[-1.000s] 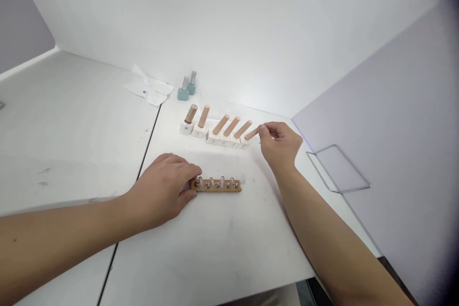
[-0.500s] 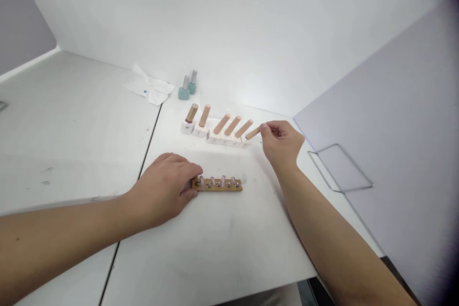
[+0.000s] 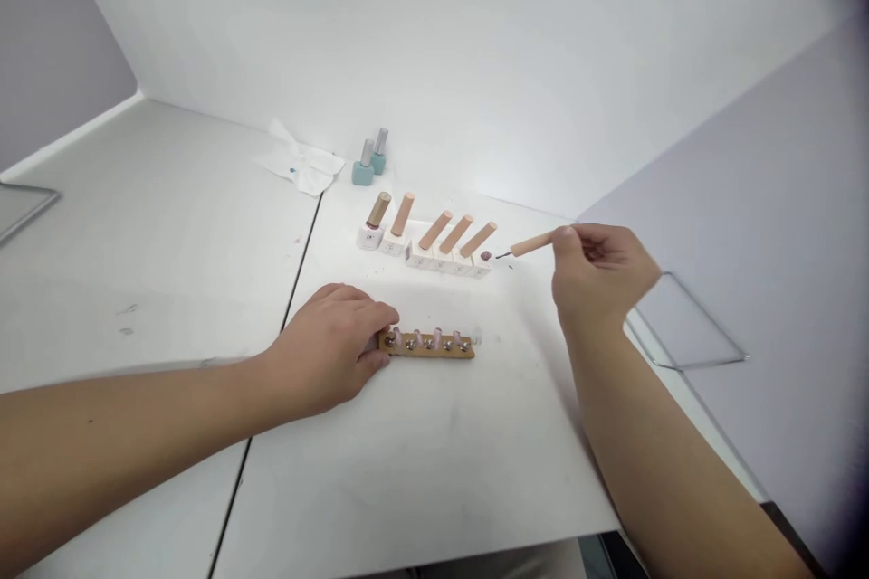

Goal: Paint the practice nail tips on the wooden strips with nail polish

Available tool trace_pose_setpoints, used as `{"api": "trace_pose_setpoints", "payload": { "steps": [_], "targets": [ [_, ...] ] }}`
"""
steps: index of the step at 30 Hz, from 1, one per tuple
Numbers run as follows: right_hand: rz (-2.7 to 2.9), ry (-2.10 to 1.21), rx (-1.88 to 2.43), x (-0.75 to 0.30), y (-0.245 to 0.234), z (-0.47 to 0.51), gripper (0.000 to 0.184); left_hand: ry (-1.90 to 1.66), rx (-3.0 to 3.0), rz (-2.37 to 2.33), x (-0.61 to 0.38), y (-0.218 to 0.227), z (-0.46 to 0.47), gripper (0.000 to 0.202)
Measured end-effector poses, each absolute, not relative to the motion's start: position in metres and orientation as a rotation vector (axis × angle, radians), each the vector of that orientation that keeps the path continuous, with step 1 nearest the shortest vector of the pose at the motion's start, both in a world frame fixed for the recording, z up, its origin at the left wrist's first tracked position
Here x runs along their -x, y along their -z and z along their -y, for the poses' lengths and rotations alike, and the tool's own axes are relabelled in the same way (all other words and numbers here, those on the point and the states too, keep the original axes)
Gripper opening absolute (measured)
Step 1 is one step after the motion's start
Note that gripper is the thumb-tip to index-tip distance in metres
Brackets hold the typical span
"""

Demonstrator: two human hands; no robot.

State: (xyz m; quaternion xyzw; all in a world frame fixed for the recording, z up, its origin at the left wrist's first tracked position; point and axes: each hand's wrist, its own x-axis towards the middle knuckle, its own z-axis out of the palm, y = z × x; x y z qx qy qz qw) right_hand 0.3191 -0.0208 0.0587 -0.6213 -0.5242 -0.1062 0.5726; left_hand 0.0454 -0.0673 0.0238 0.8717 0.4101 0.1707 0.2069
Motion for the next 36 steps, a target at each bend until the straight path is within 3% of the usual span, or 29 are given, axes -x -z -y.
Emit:
{"api": "trace_pose_setpoints", "payload": {
  "steps": [11,20,36],
  "targets": [
    [1.167,0.195,1.278,-0.328,-0.062,0.044,0.006,-0.469,-2.399,-1.139,-0.046,-0.023,0.067,0.019],
    [1.127,0.291,1.064,-0.335,-0.066,0.044,0.021,-0.474,-2.389,-1.161,-0.047,-0.027,0.067,0.021],
    [1.016,-0.036,1.221,-0.347,-0.084,0.075,0.006,-0.452,-2.331,-1.324,-0.066,-0.041,0.08,0.026]
  ]
}}
